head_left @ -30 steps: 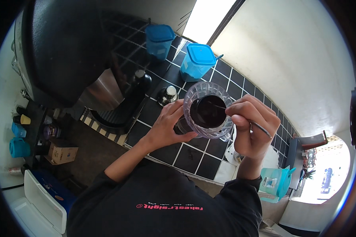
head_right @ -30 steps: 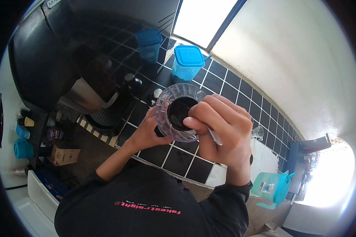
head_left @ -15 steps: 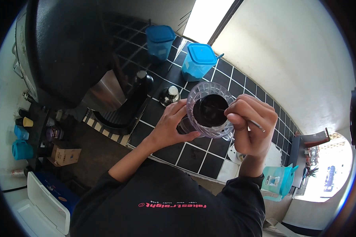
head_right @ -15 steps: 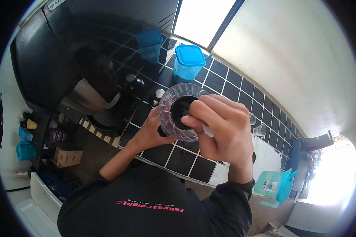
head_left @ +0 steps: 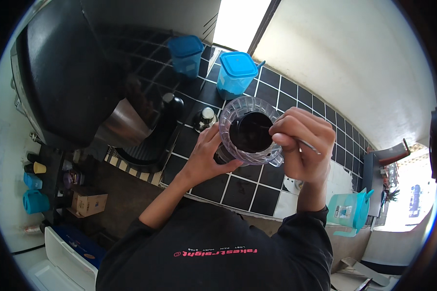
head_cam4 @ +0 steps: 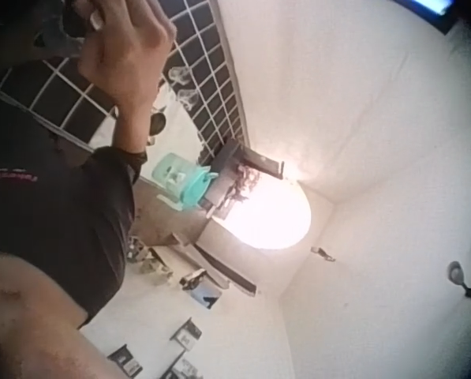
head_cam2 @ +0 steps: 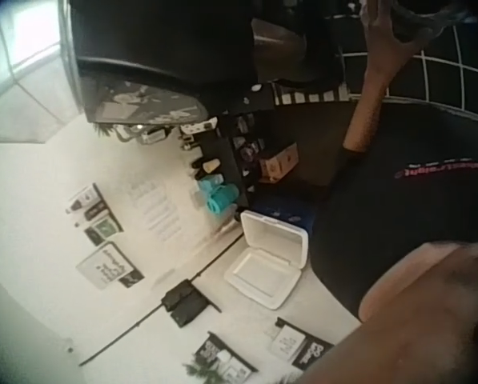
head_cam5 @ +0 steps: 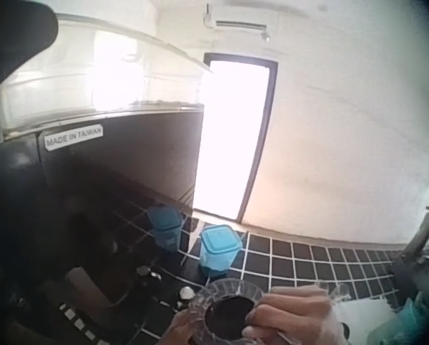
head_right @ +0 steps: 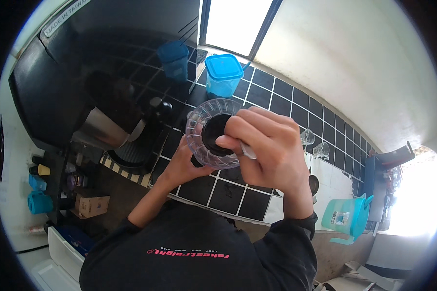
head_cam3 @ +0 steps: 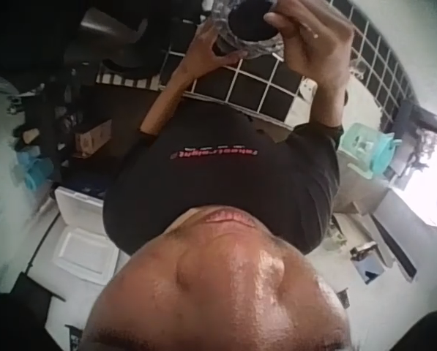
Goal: The person is preparing a coffee drink by stirring a dark liquid in a pitcher, adding powder, and pouring water.
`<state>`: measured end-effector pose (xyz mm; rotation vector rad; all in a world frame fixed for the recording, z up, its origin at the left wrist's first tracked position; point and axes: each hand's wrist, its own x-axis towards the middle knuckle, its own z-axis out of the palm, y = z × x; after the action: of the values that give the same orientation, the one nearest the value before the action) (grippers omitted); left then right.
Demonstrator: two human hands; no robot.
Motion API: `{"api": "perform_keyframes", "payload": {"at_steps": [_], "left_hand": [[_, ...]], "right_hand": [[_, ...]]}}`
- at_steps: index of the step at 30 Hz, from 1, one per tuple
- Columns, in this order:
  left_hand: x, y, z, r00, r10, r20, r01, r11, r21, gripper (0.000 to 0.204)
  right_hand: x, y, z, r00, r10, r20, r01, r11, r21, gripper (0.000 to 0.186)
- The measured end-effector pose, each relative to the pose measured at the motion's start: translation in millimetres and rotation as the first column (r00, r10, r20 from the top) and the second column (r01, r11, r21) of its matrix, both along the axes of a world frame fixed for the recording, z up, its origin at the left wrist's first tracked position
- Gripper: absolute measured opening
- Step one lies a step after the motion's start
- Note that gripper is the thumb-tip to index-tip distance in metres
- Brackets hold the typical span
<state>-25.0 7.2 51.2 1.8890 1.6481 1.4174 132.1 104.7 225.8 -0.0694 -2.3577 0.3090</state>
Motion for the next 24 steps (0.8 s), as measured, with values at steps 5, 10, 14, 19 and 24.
{"api": "perform_keyframes", "payload": {"at_steps": [5, 10, 14, 19, 24], "left_hand": [[2, 2, 3, 0.999, -0.003, 0.048, 0.003, 1.000, 0.008, 0.082], [6, 7, -5, 0.999, 0.001, 0.044, -0.001, 1.000, 0.008, 0.084], [1, 6, -11, 0.997, -0.018, 0.082, 0.018, 1.000, -0.001, 0.091], [1, 2, -12, 1.000, -0.008, -0.018, 0.007, 0.999, -0.038, 0.096], [1, -2, -7, 0.999, -0.037, -0.020, 0.035, 0.996, -0.079, 0.099]], "right_hand": [[12, -2, -4, 1.000, -0.002, -0.011, 0.001, 0.998, -0.062, 0.018], [19, -1, -9, 0.993, -0.071, -0.099, 0.068, 0.997, -0.030, 0.018], [25, -20, -14, 0.986, -0.145, -0.077, 0.144, 0.989, -0.020, 0.022], [39, -28, -41, 0.930, -0.291, -0.223, 0.230, 0.937, -0.262, 0.023], [45, -31, -42, 0.934, -0.225, -0.279, 0.128, 0.937, -0.327, 0.029]]}}
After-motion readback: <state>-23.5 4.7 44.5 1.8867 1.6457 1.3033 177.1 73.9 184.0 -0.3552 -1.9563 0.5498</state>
